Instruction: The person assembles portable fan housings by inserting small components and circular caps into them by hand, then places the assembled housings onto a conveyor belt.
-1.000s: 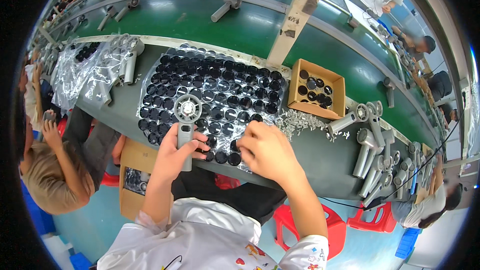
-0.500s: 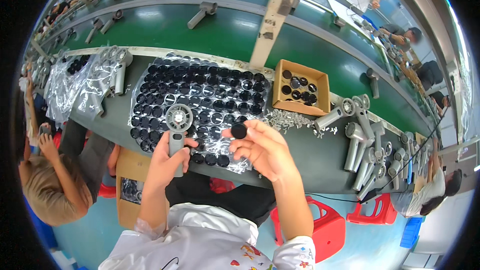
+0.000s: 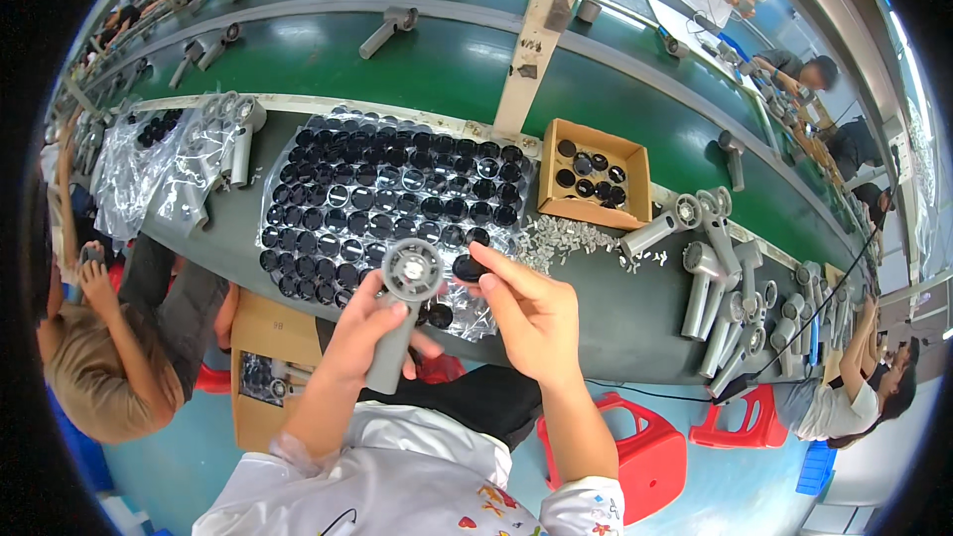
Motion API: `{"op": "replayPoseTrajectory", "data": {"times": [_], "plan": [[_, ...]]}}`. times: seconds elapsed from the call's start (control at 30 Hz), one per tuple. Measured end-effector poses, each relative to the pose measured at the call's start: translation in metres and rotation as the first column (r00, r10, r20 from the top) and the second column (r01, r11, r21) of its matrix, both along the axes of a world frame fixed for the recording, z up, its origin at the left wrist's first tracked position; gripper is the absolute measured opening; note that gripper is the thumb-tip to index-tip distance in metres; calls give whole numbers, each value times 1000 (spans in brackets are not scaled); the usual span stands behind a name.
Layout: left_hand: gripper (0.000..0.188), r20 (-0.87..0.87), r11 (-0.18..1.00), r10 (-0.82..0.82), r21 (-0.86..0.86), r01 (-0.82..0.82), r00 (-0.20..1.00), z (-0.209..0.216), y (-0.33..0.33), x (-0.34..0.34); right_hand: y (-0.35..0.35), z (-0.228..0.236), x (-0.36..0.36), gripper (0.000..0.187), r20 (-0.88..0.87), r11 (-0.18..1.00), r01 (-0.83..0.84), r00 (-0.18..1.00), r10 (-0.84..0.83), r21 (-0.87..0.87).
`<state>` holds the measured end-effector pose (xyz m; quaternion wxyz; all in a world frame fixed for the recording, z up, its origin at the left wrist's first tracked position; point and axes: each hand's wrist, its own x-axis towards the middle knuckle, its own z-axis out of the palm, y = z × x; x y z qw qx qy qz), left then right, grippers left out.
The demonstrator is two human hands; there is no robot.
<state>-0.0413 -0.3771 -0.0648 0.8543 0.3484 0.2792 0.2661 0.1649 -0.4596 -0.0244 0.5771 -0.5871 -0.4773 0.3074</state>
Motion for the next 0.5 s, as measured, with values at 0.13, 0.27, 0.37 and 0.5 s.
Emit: {"op": "replayPoseTrajectory", "data": {"times": [0.13, 0.27, 0.37, 0.5], "plan": [[61, 93, 1000, 0, 22, -2, 996, 8, -10, 13, 2, 0, -6, 34, 242, 990, 40, 968, -72, 137], [70, 97, 997, -68, 50, 63, 993, 15, -15, 16, 7, -4, -6, 35, 391, 977, -5, 917, -80, 213], [70, 88, 994, -106, 34, 103, 990, 17, -15, 13, 8, -7, -5, 35, 394, 979, -10, 916, -72, 204], [66, 118, 993, -114, -4, 115, 987, 19, -12, 11, 8, -7, -3, 33, 389, 984, -20, 920, -52, 179]]}}
